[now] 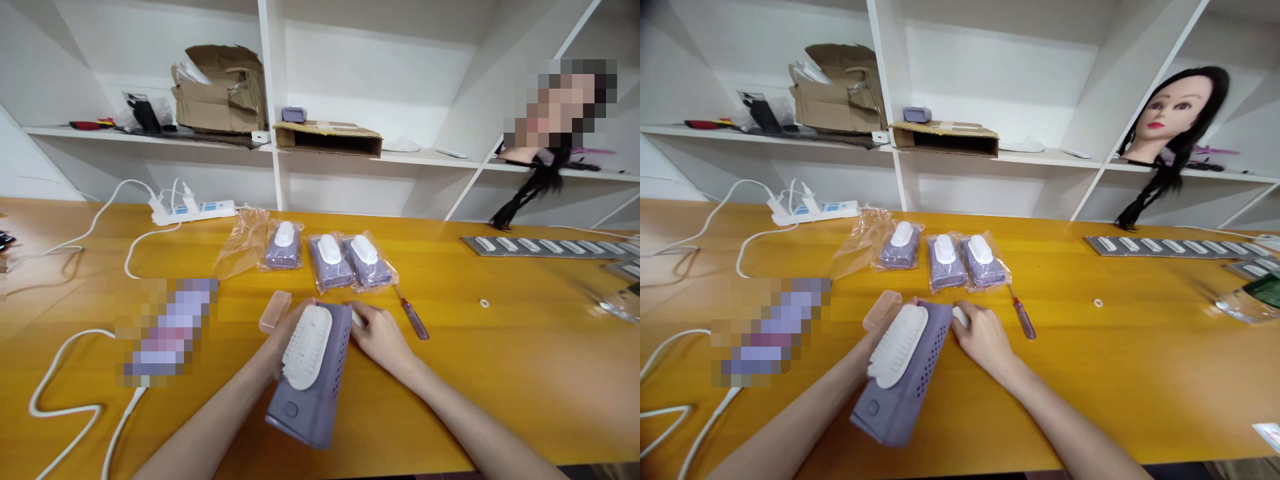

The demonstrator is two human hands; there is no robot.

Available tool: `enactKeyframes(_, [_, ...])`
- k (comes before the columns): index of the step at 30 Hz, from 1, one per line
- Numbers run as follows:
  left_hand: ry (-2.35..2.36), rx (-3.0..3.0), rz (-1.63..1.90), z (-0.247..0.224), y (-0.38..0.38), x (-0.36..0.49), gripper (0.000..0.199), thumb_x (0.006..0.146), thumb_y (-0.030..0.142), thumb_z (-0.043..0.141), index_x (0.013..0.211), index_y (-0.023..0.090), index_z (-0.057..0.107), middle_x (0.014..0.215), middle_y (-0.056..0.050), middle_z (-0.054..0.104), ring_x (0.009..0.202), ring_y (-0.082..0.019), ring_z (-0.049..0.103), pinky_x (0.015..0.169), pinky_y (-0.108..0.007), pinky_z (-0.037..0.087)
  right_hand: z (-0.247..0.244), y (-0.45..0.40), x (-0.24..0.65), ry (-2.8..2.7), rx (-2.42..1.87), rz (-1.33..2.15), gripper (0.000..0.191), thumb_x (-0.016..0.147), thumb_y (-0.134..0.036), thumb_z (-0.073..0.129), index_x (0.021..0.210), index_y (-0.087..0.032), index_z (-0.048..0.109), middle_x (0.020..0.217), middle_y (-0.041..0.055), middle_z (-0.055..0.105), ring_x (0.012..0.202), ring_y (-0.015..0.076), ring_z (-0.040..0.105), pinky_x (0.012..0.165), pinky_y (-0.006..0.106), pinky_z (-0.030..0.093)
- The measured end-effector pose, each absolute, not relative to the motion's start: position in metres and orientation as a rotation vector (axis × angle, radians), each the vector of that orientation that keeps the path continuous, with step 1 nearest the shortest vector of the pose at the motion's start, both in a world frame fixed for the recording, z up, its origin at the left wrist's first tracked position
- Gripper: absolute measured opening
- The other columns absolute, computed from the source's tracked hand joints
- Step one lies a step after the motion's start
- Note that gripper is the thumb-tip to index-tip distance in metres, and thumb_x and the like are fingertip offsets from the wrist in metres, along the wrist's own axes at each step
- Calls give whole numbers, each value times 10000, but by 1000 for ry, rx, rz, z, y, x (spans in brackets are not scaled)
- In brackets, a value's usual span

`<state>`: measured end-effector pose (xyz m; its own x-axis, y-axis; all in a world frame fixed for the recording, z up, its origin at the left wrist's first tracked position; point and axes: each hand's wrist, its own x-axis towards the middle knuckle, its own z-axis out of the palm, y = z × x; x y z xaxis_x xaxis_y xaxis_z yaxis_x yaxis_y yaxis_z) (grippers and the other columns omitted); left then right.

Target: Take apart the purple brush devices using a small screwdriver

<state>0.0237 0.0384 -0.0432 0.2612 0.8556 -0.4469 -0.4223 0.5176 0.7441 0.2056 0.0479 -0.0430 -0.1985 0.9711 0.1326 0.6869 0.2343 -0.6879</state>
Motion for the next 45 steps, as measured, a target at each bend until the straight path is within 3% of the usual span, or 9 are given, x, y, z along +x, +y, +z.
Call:
enactKeyframes(5, [1049, 517, 1046, -35, 36, 20, 292, 693, 477, 634, 700, 203, 533, 490, 77, 488, 414, -91, 443, 501, -218, 362, -47, 41, 202, -2107, -1572, 440, 266, 817, -323, 502, 1035, -226, 619, 932, 74, 624, 776, 228, 592, 693, 317, 376])
enactKeyframes(10, [1107, 483, 1084, -34, 38, 19, 341, 698, 528, 607, 647, 198, 539, 411, 87, 399, 368, -88, 376, 459, -224, 307, -47, 33, 205, -2240, -1595, 281, 375, 827, -378, 501, 1166, -218, 519, 979, 76, 579, 793, 234, 598, 702, 346, 425])
enactKeyframes(16, [1133, 481, 1077, -33, 37, 23, 338, 709, 536, 579, 672, 203, 532, 507, 51, 519, 488, -134, 511, 557, -263, 382, -44, 27, 208, -2303, -1513, 261, 417, 820, -319, 508, 1222, -213, 478, 1064, 100, 546, 980, 269, 539, 790, 399, 427])
enactKeyframes(27, [1134, 511, 1098, -32, 35, 26, 298, 671, 482, 615, 672, 191, 550, 594, 1, 604, 628, -191, 592, 635, -307, 441, -46, 18, 206, -2399, -1484, 133, 582, 760, -284, 546, 1316, -211, 390, 1155, 112, 497, 1001, 288, 456, 788, 420, 403])
enactKeyframes(36, [1123, 535, 1065, -26, 30, 26, 266, 689, 464, 590, 628, 214, 519, 562, 11, 569, 674, -200, 597, 631, -290, 411, -50, 16, 202, -2400, -1475, 158, 577, 763, -229, 516, 1323, -183, 384, 1049, 109, 558, 947, 274, 493, 744, 391, 394])
enactKeyframes(45, [1101, 558, 1031, -29, 28, 31, 284, 680, 469, 593, 665, 195, 524, 565, 53, 538, 576, -142, 553, 620, -265, 404, -50, 39, 199, -2316, -1494, 166, 306, 846, -161, 443, 1132, -179, 552, 980, 87, 591, 887, 229, 513, 746, 339, 407])
